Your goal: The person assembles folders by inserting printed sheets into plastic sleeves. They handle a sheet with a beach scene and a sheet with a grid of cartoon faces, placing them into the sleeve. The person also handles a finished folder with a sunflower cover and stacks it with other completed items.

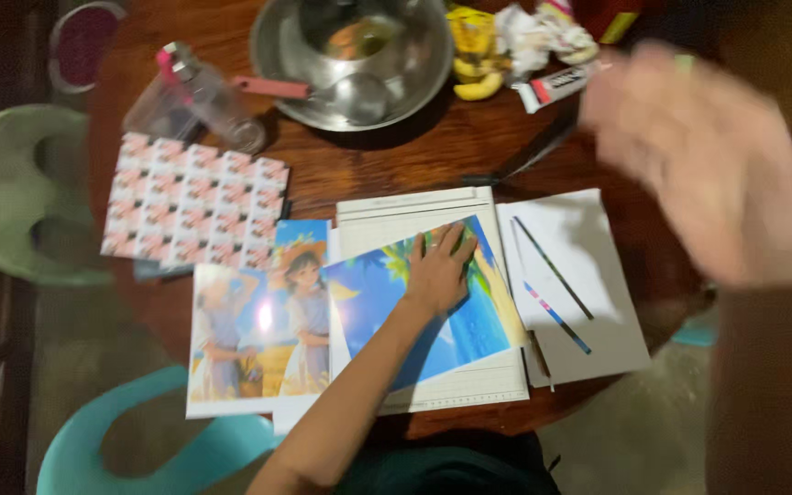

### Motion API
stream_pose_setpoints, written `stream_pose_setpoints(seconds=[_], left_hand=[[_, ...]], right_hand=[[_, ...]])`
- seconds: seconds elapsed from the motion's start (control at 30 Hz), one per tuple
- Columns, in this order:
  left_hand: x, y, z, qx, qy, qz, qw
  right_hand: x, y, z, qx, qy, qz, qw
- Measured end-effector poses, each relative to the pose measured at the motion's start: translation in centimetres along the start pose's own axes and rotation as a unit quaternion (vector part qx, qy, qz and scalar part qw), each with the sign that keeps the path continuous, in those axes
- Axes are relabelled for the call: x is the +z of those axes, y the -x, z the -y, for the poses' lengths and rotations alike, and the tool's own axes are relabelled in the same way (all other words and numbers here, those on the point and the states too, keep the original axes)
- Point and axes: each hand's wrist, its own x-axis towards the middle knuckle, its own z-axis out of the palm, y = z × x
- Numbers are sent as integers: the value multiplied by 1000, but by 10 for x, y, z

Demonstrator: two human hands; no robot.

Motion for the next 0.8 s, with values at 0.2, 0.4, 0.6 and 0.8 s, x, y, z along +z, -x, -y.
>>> stream_pose_setpoints(seconds=[0.2, 0.4, 0.6, 0.8], left_hand=[[-62, 53, 11, -118, -76, 17, 990], [-78, 68, 8, -319, -42, -4, 947], [-69, 80, 75, -358, -76, -155, 918], [-148, 136, 270, -617, -16, -279, 736]], right_hand=[[21, -36, -85, -51, -48, -178, 982], [69, 95, -252, 258, 435, -31, 862], [66, 130, -273, 244, 597, 59, 762], [28, 133, -274, 306, 543, -30, 781]])
